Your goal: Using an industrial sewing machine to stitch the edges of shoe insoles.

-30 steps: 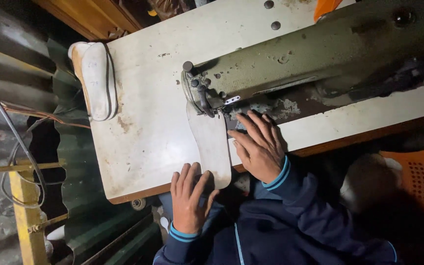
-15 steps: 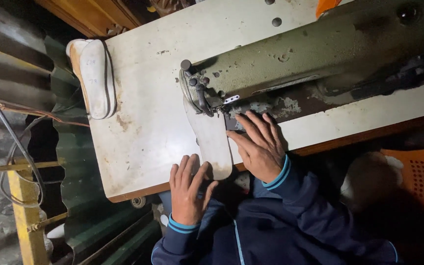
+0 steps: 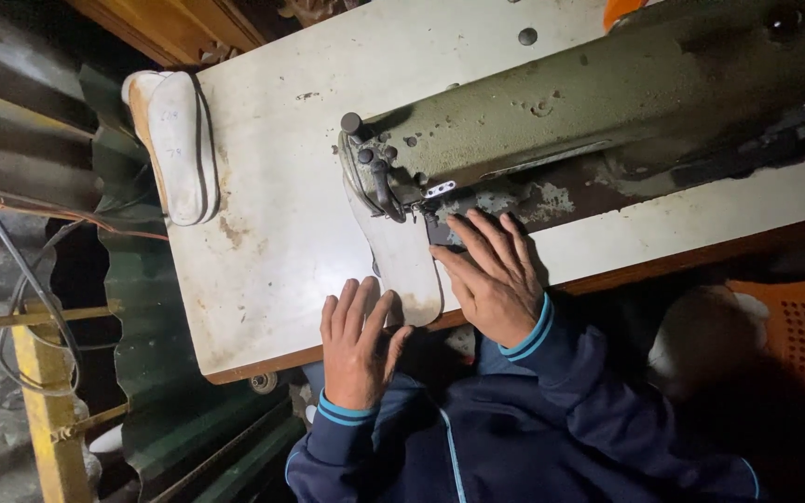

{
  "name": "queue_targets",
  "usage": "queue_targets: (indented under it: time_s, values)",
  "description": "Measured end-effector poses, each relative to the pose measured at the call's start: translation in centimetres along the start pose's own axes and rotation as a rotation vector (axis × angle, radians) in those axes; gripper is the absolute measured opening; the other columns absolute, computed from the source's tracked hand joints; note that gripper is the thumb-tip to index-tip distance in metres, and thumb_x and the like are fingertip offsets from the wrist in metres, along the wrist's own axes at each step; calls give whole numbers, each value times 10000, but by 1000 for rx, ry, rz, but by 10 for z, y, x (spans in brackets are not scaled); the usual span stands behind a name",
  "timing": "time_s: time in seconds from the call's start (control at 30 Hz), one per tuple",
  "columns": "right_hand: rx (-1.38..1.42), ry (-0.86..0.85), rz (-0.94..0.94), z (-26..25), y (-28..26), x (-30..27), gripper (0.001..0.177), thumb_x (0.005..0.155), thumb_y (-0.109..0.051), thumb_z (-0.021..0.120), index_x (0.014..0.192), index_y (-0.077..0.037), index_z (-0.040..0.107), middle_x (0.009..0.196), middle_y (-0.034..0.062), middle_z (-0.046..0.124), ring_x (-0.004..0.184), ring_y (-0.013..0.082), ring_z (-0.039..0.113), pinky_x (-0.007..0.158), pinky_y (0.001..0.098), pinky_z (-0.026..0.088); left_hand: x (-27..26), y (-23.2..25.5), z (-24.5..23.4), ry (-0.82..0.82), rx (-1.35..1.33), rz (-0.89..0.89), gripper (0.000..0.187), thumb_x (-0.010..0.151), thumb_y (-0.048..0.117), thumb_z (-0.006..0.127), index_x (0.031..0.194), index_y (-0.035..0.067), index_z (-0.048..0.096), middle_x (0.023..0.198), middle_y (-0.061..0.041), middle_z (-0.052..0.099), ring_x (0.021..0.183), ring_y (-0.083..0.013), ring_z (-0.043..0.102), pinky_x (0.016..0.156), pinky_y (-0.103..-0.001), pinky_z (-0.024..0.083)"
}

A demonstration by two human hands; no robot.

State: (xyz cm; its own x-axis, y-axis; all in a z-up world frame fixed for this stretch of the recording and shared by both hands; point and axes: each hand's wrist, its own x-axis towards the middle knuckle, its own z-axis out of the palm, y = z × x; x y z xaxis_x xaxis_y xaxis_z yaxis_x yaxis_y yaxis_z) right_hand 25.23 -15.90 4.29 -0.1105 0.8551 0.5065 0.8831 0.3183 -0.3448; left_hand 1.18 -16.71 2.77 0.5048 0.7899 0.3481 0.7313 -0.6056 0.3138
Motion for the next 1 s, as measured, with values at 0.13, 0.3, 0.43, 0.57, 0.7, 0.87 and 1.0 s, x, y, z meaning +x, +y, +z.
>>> queue_targets:
  time_s: [0.13, 0.3, 0.43, 0.57, 0.7, 0.87, 1.0]
  values:
    - [12, -4, 10, 1, -1, -1, 335, 946, -83, 592, 1233, -186, 730, 1457, 97, 600, 1401, 327, 495, 1202, 556, 309, 4, 0, 3, -2, -5, -6, 505, 962, 358, 721, 1391, 138, 574, 1499, -157, 535, 1444, -393, 455, 1207, -585, 321]
    - [88, -44, 60, 8, 2, -5, 305, 1057, -176, 499, 1300, -191, 682, 1487, 132, 550, 1438, 373, 440, 1200, 621, 248, 6, 1, 9, 19, -22, -96, 511, 916, 421, 739, 1346, 155, 661, 1423, -172, 600, 1401, -392, 487, 1188, -590, 285]
    - [81, -29, 56, 8, 1, -4, 298, 1050, -162, 515, 1293, -174, 686, 1460, 140, 571, 1422, 378, 458, 1191, 623, 270, 10, 3, 7, 38, -46, -96, 515, 911, 405, 749, 1349, 147, 660, 1413, -183, 606, 1384, -405, 502, 1184, -602, 288]
    - [-4, 24, 22, 3, 1, -2, 285, 1014, -167, 568, 1261, -165, 709, 1428, 110, 609, 1381, 348, 515, 1175, 576, 326, 18, 5, 1, 38, 19, -29, 528, 913, 423, 752, 1348, 151, 629, 1454, -163, 572, 1395, -395, 500, 1157, -591, 346]
    - [-9, 70, 27, -1, 2, 0, 280, 981, -141, 603, 1228, -147, 736, 1405, 81, 633, 1346, 324, 557, 1159, 538, 377, 25, 3, 5, -6, 52, -11, 539, 915, 417, 749, 1360, 150, 600, 1480, -163, 549, 1413, -390, 487, 1148, -595, 364]
    - [19, 63, 57, -3, 4, -5, 300, 1004, -143, 615, 1292, -143, 698, 1434, 83, 608, 1382, 320, 526, 1195, 541, 350, 32, 2, 12, -14, 89, -9, 563, 932, 477, 687, 1368, 129, 611, 1485, -190, 548, 1427, -389, 478, 1160, -596, 364]
    - [18, 46, 65, -3, 4, -4, 315, 999, -160, 629, 1309, -132, 685, 1447, 91, 595, 1393, 320, 507, 1197, 553, 352, 38, 0, 14, 2, 113, -11, 536, 956, 472, 657, 1347, 106, 627, 1477, -204, 560, 1419, -400, 493, 1151, -589, 371]
